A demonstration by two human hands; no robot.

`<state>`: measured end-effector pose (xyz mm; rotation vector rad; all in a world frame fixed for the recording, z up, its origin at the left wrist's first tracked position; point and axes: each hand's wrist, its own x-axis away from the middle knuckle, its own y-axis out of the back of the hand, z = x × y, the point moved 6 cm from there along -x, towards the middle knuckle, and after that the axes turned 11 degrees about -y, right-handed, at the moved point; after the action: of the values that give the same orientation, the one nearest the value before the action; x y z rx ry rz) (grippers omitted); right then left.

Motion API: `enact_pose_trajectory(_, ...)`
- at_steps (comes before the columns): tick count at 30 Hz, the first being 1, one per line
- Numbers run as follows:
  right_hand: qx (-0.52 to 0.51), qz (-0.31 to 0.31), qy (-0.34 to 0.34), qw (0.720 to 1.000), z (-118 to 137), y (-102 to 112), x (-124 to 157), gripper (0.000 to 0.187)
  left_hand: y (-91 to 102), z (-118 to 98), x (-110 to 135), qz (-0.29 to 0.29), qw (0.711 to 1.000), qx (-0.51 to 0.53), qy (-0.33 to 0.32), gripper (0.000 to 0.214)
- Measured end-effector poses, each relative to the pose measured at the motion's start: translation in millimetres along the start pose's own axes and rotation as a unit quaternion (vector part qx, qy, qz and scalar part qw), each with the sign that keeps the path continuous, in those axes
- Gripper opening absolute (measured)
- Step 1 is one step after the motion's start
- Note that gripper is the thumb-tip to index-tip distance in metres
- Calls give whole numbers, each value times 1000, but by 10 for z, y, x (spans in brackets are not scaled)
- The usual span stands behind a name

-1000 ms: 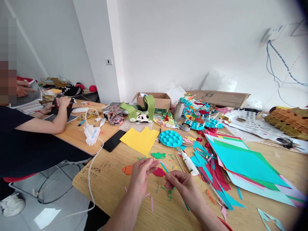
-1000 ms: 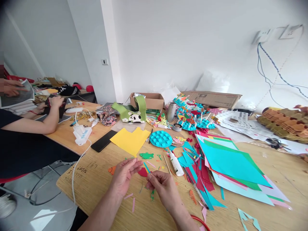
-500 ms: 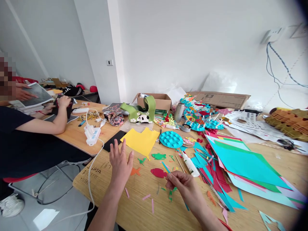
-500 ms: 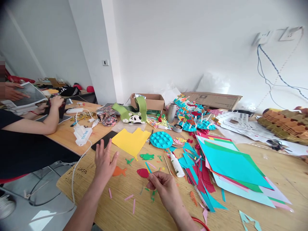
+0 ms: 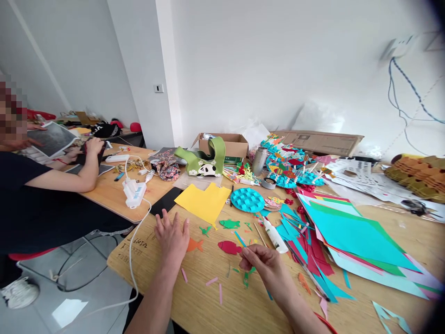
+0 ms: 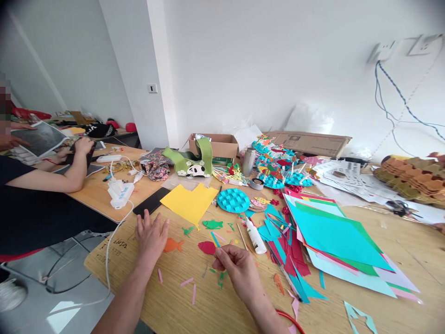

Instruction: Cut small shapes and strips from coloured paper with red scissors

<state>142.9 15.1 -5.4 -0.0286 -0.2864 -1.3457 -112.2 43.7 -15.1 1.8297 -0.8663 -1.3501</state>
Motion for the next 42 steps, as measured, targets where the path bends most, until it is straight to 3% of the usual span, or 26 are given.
enact_pose_trajectory(4,7,-2,8,1000,7,7,2,42,9,1,0,-5,1000,11,0,52)
enact_pose_trajectory(11,17,2,6,1000,-35,0,9,42,348,-56,-2,-148,986,81,-7,66)
enact_pose_trajectory(13,19,0,9,1000,-23,2,13,42,341,-52,-2,-141,987,75,-9,63)
enact_pose_trajectory(17,17,-3,10,1000,-5,4,8,42,165,-5,-10,-56,998,31,-13,45)
enact_pose_trajectory(20,14,-1,8,1000,-8,-5,-1,42,105,48,-11,-28,1000,11,-3,41)
enact_pose_trajectory(29,20,-2,1,1000,-26,-11,-6,43,245,101,-23,-71,996,29,53,62)
enact_pose_trajectory(34,19,-4,2,1000,-16,-2,7,42,337,81,-15,-131,989,63,37,74)
enact_pose_trajectory(42,14,-6,5,1000,18,6,21,42,290,118,-16,-104,990,75,66,74)
